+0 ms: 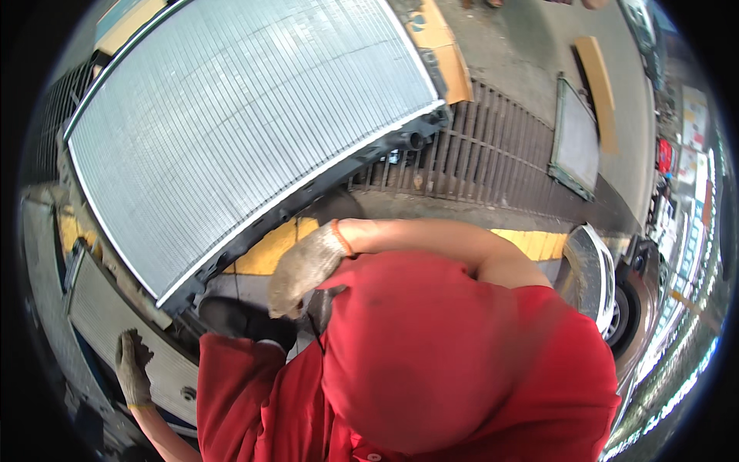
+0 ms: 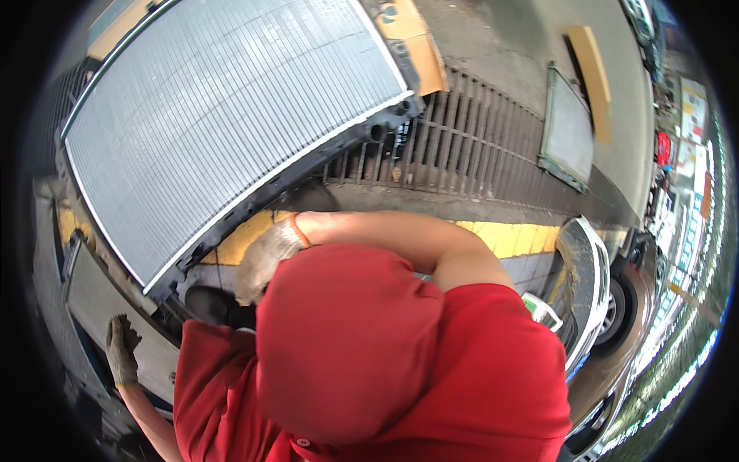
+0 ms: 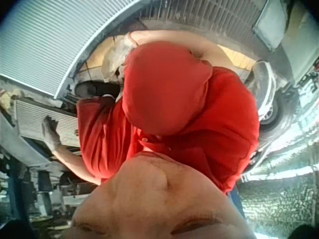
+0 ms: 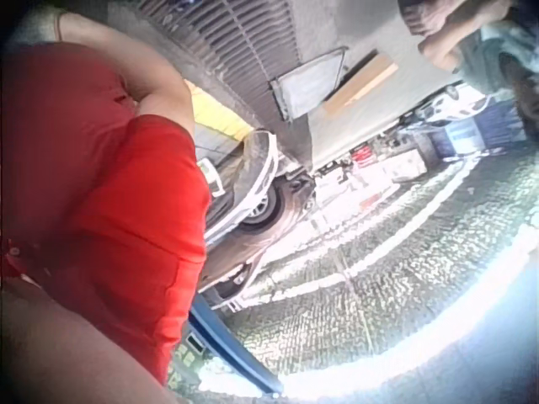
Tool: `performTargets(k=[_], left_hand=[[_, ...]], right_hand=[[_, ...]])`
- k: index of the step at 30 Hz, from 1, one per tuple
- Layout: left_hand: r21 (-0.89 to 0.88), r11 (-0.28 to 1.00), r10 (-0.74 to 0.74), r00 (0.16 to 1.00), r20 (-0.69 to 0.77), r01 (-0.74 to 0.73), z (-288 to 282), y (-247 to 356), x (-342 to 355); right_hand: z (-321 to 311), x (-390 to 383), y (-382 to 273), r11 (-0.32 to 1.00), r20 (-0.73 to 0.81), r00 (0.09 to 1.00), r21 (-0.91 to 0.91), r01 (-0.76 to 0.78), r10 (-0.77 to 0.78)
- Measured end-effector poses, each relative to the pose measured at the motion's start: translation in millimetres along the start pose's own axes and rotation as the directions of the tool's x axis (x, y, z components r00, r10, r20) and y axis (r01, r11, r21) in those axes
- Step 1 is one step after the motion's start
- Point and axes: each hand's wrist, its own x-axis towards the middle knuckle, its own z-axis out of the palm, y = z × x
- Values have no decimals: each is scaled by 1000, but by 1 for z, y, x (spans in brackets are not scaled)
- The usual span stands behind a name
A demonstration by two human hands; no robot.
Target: The person removes a car radiator from a cardboard box and positions it into the front of a vehicle. They align the radiator with the mounting points and adjust its placement while another person assists by holding the unit steady.
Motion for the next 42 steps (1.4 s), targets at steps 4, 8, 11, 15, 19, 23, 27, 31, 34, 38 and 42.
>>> performTargets(k=[4,8,11,15,19,23,27,31,34,38,42], left_hand=[[34,999,35,999,-6,-34,10,23,-20],[-33,999,44,998,44,-43,23,22,-38],[-78,997,31,998,48,-28,28,7,-51],[-170,985,-27,1000,-3,26,30,-21,-70],[-247,968,-45,999,21,48,31,-46,-91],[-273,958,-102,994,-30,90,37,-67,-111],[-286,953,-118,992,-46,100,48,-81,-124],[-316,939,-145,989,-9,135,56,-90,-133],[-315,938,-163,986,-35,144,59,-95,-139],[-336,928,-185,982,-36,162,66,-94,-144],[-332,919,-249,966,-66,214,81,-86,-143]], right_hand=[[11,-3,6,987,141,989,-156,-29,52],[14,-10,1,977,121,970,-64,-206,212],[14,-10,4,956,128,948,-75,-284,292],[18,-9,8,981,35,999,-193,-31,38],[18,-10,9,990,76,991,-95,-102,109],[12,-9,9,975,125,967,-10,-223,223],[5,-10,-3,850,111,877,215,-481,468],[-14,-24,-55,490,19,657,651,-580,753],[-28,-41,-119,444,-83,458,441,-780,885],[-33,-41,-158,221,-431,172,67,-973,886],[-44,-14,-125,149,-690,211,-149,-978,693]])
